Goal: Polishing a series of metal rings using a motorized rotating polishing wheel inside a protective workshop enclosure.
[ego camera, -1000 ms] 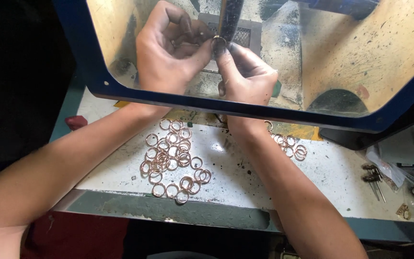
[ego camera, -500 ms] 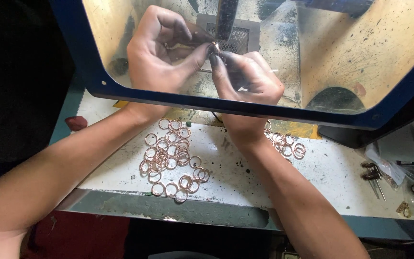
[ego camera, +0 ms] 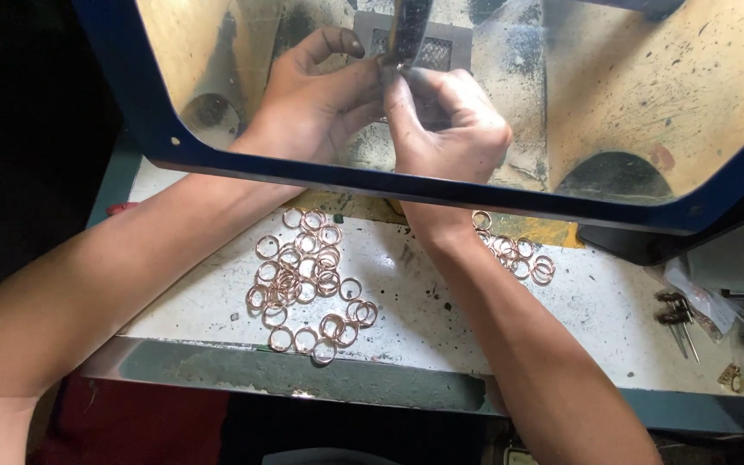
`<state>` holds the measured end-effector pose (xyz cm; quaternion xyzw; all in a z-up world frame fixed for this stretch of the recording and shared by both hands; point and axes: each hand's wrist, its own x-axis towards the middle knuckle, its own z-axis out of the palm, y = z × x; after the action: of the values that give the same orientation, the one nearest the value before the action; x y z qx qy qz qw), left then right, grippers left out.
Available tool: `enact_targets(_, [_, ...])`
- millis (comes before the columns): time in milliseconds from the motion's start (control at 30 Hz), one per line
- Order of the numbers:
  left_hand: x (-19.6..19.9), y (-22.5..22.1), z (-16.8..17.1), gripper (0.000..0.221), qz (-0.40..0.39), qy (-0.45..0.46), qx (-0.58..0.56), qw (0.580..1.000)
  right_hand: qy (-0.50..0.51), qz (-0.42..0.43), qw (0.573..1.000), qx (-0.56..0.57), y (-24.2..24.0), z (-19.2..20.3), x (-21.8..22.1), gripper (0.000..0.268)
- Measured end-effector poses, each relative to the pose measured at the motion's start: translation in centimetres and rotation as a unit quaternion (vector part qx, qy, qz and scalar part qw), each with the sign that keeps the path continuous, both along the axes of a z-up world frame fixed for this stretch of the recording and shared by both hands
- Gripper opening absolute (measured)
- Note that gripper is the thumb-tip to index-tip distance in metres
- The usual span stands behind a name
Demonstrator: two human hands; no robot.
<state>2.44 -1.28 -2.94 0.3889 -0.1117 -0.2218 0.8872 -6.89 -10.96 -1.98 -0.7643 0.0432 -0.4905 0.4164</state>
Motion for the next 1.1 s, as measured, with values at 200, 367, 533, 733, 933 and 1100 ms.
enact_targets(200, [0.6, -0.1, -0.9, 0.024, -0.026, 0.017, -0.033, 0.999, -0.008, -0.008, 0.999, -0.029, -0.4, 0.2, 0.1, 0.005])
enact_targets(367, [0.3, 0.4, -0.4, 0.026, -0.035, 0.003, -0.022, 0.999, 0.0, -0.021, 0.996, -0.085, -0.7, 0.1, 0.3, 0.011])
enact_targets(533, [0.1, 0.4, -0.3, 0.026, -0.028, 0.015, -0.007, 0.999, -0.016, 0.005, 0.997, -0.073, -0.7, 0.1, 0.2, 0.01])
enact_targets(733, [-0.2, 0.3, -0.1, 0.025, -0.019, -0.002, 0.008, 1.0, -0.023, 0.005, 0.996, -0.081, -0.8, -0.1, 0.3, 0.009])
enact_targets(933, [-0.4, 0.4, -0.3, 0.021, -0.023, -0.034, 0.029, 0.999, -0.03, 0.021, 0.998, -0.056, -1.2, -0.9, 0.7, 0.02])
enact_targets(1100, [-0.2, 0.0, -0.8, 0.029, -0.006, -0.036, 0.061, 0.997, -0.037, 0.06, 0.997, -0.027, -1.3, -0.9, 0.7, 0.016])
